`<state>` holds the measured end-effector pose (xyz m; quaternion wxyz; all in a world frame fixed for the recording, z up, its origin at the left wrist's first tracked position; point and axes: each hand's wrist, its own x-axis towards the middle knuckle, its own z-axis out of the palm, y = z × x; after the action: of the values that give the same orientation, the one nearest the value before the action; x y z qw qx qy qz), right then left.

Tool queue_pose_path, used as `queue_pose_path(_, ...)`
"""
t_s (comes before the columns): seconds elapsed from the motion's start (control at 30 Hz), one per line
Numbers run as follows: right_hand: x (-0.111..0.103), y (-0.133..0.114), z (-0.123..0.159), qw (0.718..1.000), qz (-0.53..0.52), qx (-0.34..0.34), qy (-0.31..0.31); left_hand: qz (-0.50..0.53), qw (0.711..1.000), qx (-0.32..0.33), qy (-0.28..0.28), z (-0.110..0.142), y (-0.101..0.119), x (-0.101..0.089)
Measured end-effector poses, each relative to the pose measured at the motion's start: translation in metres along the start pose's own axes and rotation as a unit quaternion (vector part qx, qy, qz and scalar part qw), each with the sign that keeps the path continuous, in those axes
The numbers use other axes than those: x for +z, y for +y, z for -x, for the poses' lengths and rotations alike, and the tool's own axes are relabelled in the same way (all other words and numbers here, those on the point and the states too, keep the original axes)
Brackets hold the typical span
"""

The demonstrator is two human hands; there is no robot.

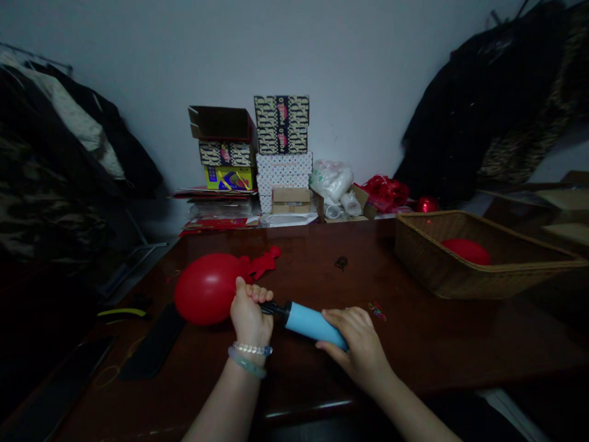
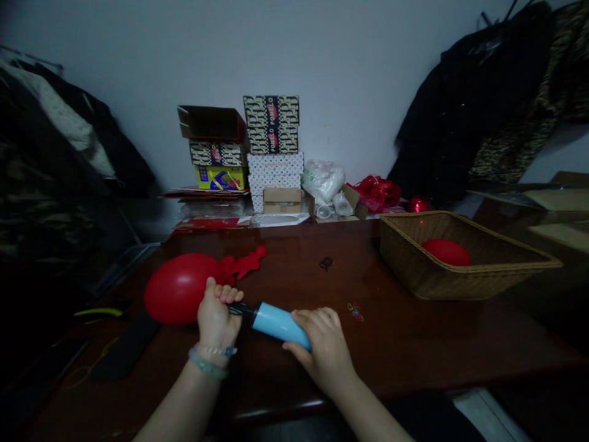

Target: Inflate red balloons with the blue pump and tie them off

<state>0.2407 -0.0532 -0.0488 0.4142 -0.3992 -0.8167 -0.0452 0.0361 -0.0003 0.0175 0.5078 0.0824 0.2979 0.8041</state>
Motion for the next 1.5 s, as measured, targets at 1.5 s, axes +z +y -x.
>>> queue_pose_path(1.5,-0.006,0.006,-0.003,1.0,-0.015,-0.001,0.013,0.019,1.0,0.007,0.005,-0.014,0.017,-0.003)
